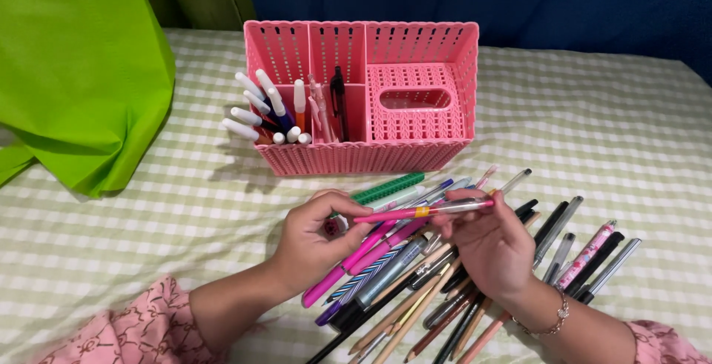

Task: Sorting various pens, pencils, and markers into a pink plastic desk organizer.

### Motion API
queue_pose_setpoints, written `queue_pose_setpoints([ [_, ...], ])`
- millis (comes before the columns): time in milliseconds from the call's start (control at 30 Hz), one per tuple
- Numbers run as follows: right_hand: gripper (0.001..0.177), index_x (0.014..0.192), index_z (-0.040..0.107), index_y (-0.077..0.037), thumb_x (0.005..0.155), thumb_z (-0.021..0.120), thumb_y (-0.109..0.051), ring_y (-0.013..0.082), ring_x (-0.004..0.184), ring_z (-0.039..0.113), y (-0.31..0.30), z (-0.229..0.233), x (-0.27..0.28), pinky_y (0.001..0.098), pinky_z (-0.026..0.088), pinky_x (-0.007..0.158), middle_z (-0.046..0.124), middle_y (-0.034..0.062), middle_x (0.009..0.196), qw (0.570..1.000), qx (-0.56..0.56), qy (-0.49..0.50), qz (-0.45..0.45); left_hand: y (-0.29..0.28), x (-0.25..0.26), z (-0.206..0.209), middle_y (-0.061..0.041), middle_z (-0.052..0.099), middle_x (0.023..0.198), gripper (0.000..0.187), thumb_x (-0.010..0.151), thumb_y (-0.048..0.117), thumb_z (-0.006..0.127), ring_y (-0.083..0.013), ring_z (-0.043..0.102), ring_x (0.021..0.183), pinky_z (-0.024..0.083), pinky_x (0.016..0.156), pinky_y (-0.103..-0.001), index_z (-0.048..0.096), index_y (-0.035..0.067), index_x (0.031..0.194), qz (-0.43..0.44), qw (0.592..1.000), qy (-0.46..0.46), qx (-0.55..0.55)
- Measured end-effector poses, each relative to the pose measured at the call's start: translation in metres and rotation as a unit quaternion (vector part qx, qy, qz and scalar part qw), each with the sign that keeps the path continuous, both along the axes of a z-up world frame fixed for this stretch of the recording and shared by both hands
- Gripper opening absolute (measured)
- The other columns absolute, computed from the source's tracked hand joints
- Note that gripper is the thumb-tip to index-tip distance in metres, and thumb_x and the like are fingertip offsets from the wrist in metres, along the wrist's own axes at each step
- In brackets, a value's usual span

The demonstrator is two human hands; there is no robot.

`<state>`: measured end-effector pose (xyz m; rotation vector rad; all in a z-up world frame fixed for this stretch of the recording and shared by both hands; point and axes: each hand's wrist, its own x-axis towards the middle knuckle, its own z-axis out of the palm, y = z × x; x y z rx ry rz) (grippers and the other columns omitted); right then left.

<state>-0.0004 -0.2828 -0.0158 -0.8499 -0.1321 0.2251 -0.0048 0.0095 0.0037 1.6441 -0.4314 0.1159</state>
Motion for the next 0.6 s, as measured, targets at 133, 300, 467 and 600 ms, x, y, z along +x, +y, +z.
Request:
queue_pose_setpoints([
  [133, 0.049, 0.123, 0.062, 0.007, 0.115, 0.033, -0.033, 0.0289, 0.091, 0.064, -0.001, -0.004, 0.000, 0.0417, 0.047, 0.088, 0.071, 0.0240, 0.100, 0.996, -0.059, -0.022, -0.067, 0.001, 0.004, -0.003, -0.005, 0.072, 0.106, 0.017, 0.091, 0.006, 0.078, -0.0093, 0.067, 0.093, 0.051, 0.073, -0.022, 0.072, 0.007, 0.107, -0.005, 0.998, -0.066, -0.007],
  [300, 0.036, 0.119, 0.062, 0.009, 0.115, 0.047, -0.023, 0.0223, 0.088, 0.059, 0.007, 0.003, 0.001, 0.0377, 0.049, 0.088, 0.066, 0.0172, 0.097, 0.986, -0.092, -0.040, -0.136, 0.001, 0.004, 0.004, -0.005, 0.072, 0.105, 0.015, 0.089, 0.004, 0.078, -0.0102, 0.066, 0.088, 0.050, 0.068, -0.022, 0.075, 0.008, 0.104, -0.009, 0.999, -0.046, 0.006],
  [467, 0.036, 0.121, 0.062, 0.008, 0.114, 0.047, -0.024, 0.0207, 0.088, 0.059, 0.009, 0.006, -0.001, 0.0367, 0.050, 0.087, 0.066, 0.0154, 0.097, 0.985, -0.100, -0.040, -0.138, -0.001, 0.004, -0.002, -0.004, 0.070, 0.105, 0.017, 0.093, 0.005, 0.076, -0.0087, 0.064, 0.089, 0.051, 0.073, -0.022, 0.072, 0.006, 0.109, -0.009, 0.999, -0.020, -0.029],
  [600, 0.039, 0.124, 0.061, 0.008, 0.114, 0.046, -0.027, 0.0196, 0.089, 0.060, 0.011, 0.005, -0.004, 0.0350, 0.050, 0.087, 0.069, 0.0168, 0.100, 0.976, -0.138, -0.062, -0.154, 0.000, 0.002, -0.010, -0.001, 0.071, 0.094, 0.021, 0.091, 0.009, 0.078, -0.0061, 0.059, 0.079, 0.049, 0.067, -0.022, 0.073, 0.006, 0.111, -0.005, 0.997, 0.078, -0.030],
])
